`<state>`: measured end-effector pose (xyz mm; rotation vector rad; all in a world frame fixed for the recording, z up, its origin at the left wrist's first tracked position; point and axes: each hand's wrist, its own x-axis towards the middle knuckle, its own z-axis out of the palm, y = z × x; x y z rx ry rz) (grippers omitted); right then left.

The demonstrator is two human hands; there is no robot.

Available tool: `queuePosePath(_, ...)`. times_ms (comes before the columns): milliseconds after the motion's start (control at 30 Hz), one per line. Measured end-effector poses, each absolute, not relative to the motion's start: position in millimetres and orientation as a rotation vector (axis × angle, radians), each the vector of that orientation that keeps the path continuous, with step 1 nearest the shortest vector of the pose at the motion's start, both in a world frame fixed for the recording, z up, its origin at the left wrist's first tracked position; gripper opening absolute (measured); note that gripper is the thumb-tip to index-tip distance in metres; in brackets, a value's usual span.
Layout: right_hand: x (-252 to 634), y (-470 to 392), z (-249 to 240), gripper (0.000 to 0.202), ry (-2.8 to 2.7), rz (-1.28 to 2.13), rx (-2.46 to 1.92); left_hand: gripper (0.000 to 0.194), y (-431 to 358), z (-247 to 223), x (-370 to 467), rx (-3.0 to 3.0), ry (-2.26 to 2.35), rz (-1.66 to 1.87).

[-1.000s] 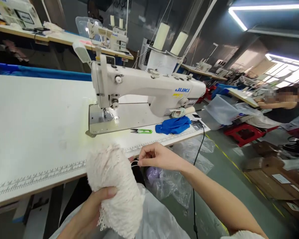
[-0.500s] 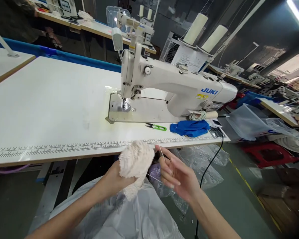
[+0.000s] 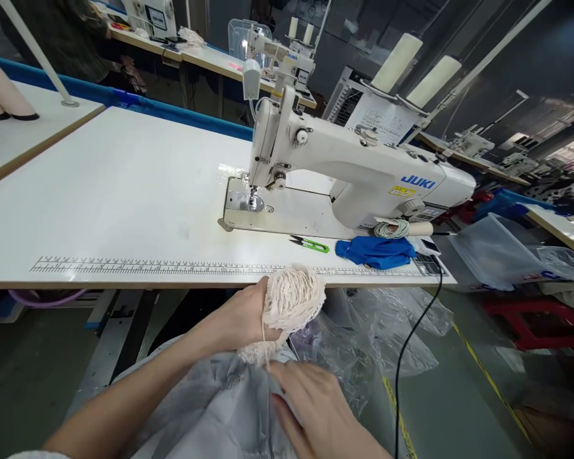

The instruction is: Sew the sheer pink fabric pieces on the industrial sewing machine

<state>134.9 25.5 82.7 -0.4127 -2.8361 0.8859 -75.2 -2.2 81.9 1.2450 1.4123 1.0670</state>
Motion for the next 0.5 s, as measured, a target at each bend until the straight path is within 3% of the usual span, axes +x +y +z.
queuePosePath(67, 149.1, 38.5, 71.0, 0.008, -2.691, 1.025, -0.655, 0.066, -9.9, 83.7, -88.5, 1.146, 1.241, 1.166)
queuePosePath(100, 155.5, 46.1, 67.2, 0.01, -2.588, 1.14, -0.781, 0.067, -15.1, 84.7, -94.3, 1.071, 1.199, 1.168)
queuePosePath(200, 167.4, 63.5, 64.9, 0.043, -2.146, 1.531, -0.911, 0.066, -29.6, 85.3, -105.6, 0.759, 1.194, 1.127)
queuePosePath(333, 163.0, 65.6, 70.9, 0.053, -1.459, 1.824, -0.827, 0.061, -35.5, 78.0, -103.3, 0.57, 1.183, 1.136)
queuePosePath(500, 145.9, 58.9, 69.5, 0.01, -0.96, 2.069, -0.989, 0.075, -41.1, 55.3, -88.4, 0.455, 1.167, 1.214)
